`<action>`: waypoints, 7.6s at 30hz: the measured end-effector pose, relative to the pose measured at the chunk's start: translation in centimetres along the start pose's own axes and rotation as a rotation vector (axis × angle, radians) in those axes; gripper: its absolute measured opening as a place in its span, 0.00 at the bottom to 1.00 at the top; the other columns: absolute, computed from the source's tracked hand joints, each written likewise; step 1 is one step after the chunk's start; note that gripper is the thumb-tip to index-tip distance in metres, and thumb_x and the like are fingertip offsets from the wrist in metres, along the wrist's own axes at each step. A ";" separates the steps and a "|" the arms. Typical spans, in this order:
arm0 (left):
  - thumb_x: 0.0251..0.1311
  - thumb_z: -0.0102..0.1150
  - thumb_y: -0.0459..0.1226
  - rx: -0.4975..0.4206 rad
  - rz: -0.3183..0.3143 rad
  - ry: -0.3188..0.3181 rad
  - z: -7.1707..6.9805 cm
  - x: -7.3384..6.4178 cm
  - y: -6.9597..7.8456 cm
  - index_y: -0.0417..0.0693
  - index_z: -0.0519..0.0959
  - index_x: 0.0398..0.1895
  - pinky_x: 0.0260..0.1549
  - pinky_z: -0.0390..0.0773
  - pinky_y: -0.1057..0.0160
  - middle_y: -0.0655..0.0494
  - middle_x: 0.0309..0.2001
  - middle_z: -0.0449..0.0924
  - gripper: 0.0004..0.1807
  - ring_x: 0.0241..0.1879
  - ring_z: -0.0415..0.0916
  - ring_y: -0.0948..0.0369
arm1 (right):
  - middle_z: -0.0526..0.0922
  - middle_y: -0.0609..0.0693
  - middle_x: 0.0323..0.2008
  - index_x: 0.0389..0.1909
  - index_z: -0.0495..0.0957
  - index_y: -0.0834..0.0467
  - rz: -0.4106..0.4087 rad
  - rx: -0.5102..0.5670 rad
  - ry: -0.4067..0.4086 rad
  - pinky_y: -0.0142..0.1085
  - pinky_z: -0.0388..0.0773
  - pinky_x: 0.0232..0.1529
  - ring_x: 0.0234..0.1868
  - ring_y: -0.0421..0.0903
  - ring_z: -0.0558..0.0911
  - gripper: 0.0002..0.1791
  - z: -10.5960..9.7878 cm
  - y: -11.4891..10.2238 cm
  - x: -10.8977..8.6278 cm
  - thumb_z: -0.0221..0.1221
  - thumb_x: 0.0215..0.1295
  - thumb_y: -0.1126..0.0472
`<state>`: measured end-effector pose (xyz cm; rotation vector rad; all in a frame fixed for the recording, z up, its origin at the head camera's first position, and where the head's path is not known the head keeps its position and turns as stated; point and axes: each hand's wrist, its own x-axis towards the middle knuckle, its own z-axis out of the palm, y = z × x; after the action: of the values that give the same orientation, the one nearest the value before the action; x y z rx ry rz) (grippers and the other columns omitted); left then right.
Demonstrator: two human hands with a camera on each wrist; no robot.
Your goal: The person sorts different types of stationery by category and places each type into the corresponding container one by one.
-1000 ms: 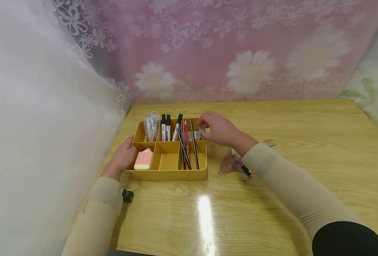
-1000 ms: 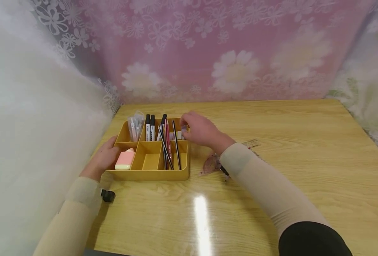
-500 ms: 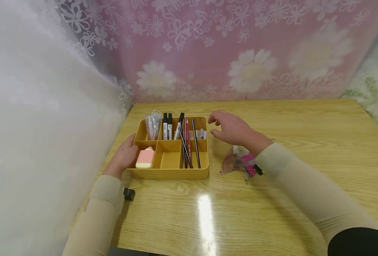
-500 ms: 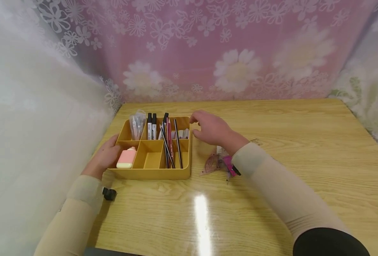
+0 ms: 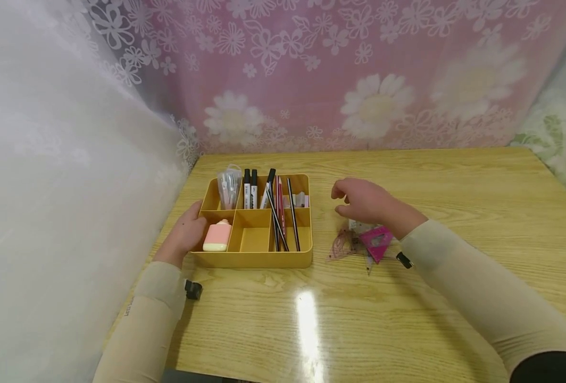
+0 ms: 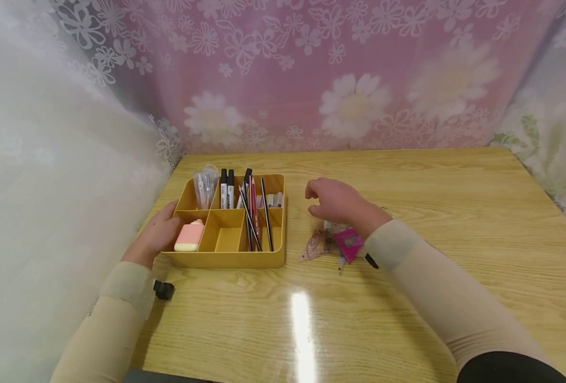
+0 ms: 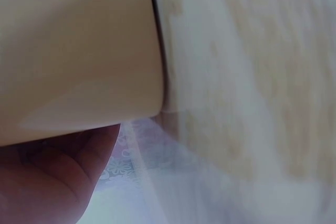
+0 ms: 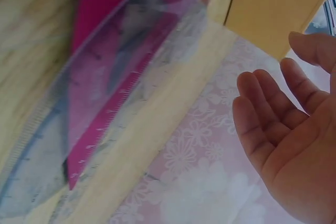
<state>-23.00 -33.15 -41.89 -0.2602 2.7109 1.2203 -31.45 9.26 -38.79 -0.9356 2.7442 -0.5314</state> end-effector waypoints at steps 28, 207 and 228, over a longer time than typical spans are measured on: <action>0.73 0.32 0.38 0.003 0.027 -0.002 -0.1 -0.1 0.1 0.51 0.50 0.82 0.70 0.52 0.35 0.43 0.77 0.56 0.33 0.75 0.52 0.43 | 0.78 0.55 0.46 0.50 0.79 0.61 0.062 -0.048 -0.131 0.50 0.77 0.47 0.40 0.51 0.76 0.16 2.7 1.4 -0.6 0.57 0.60 0.66; 0.73 0.33 0.38 -0.003 -0.001 0.000 0.0 0.3 -0.3 0.53 0.50 0.82 0.70 0.51 0.36 0.45 0.77 0.56 0.33 0.75 0.52 0.43 | 0.76 0.47 0.33 0.35 0.79 0.53 -0.061 -0.419 -0.088 0.50 0.79 0.38 0.32 0.47 0.78 0.04 0.0 11.0 -4.2 0.58 0.69 0.65; 0.72 0.32 0.36 0.005 0.029 0.004 -0.1 0.4 -0.2 0.52 0.50 0.82 0.71 0.50 0.36 0.45 0.77 0.56 0.34 0.75 0.51 0.44 | 0.83 0.50 0.42 0.49 0.77 0.55 0.017 0.037 0.069 0.46 0.75 0.38 0.35 0.47 0.78 0.08 -6.1 6.2 -4.8 0.55 0.76 0.57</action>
<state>-23.38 -33.38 -42.04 -0.2240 2.7297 1.2213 -32.92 18.44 -35.33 -0.9011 2.7904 -0.6204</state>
